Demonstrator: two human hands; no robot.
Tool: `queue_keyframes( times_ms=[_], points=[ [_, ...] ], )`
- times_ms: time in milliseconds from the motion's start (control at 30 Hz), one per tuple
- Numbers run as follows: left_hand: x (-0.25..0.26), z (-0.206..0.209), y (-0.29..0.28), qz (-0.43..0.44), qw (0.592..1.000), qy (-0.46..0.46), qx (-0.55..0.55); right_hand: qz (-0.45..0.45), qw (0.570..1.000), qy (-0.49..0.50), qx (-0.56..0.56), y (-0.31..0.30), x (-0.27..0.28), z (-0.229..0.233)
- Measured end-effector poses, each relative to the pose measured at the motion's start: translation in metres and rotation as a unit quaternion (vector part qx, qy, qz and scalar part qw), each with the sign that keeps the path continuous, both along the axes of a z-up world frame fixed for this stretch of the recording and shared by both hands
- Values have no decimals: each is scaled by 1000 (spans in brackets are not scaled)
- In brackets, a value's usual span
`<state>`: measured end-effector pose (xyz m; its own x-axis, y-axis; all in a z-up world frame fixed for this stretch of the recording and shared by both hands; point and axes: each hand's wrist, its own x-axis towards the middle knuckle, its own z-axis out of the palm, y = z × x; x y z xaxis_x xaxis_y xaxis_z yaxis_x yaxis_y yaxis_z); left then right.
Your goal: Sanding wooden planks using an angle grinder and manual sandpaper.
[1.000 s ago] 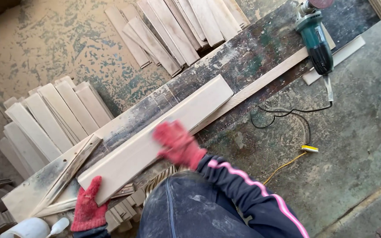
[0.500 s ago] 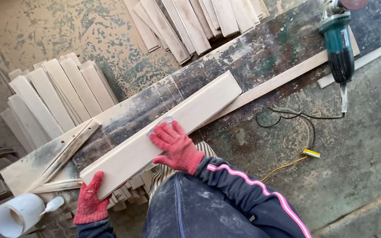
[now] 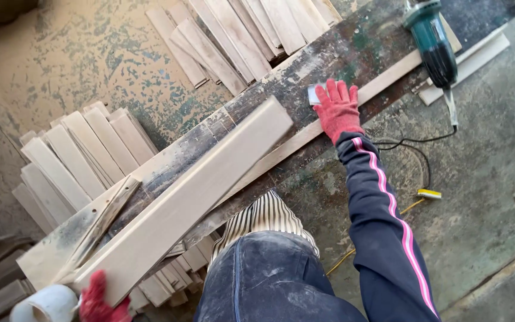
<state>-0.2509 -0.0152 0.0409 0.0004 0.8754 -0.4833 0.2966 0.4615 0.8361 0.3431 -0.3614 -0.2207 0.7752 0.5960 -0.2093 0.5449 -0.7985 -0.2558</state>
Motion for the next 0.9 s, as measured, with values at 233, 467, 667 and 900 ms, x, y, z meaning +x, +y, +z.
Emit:
queue_keyframes(
  times_ms=[233,467,667,900],
  points=[
    [68,-38,46,-188,980,24,-67,-218,910,-101,337,-14,-169,54],
    [136,-58,52,-365,921,79,-113,-350,662,490,447,-63,-373,79],
    [267,-77,-189,-797,576,-27,179,-462,384,470,646,-109,-391,115],
    [328,-135,-450,-359,865,15,-350,-511,188,383,746,-206,-362,144]
  ],
)
